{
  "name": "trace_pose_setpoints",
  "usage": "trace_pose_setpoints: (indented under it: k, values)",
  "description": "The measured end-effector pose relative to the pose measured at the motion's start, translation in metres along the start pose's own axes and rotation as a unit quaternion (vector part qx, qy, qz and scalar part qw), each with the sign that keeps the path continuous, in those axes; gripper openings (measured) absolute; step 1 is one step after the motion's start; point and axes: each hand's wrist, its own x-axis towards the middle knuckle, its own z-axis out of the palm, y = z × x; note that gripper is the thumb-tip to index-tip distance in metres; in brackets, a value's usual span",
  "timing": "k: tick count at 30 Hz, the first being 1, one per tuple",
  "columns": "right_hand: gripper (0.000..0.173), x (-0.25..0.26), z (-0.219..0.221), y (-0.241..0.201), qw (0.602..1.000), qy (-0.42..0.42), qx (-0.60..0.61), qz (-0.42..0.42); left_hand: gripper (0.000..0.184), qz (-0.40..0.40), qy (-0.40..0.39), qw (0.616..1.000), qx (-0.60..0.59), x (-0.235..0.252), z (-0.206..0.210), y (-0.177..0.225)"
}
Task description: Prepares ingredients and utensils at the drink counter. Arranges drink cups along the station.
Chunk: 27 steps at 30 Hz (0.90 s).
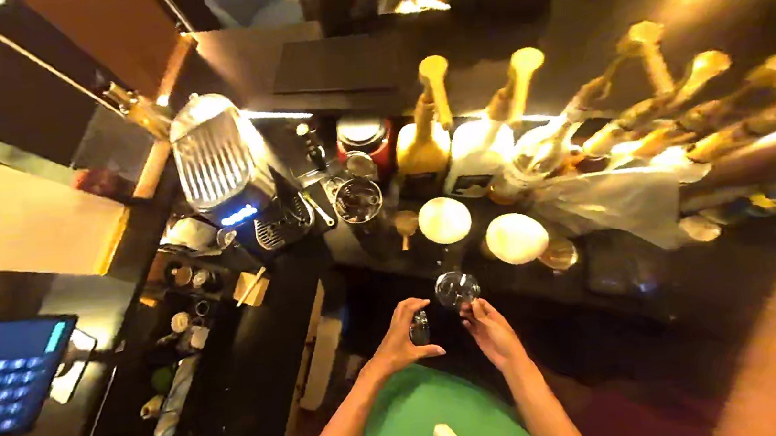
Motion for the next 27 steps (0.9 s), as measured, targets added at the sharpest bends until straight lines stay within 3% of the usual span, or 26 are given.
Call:
trace_pose_setpoints:
  k: [5,12,27]
  values:
    - [0.018,0.023,0.048,0.011,0.999,-0.049,-0.011,0.007,0.091,-0.038,0.033,0.999,-0.003,-0.012,-0.043,-0.008]
    - [0.020,0.039,0.091,0.027,0.999,-0.033,-0.020,0.037,0.091,-0.039,0.046,0.998,0.005,-0.003,-0.093,-0.024]
    - [0.023,0.089,0.204,0.033,0.997,-0.063,-0.019,0.033,0.096,-0.013,0.039,0.992,-0.120,0.010,-0.153,-0.010]
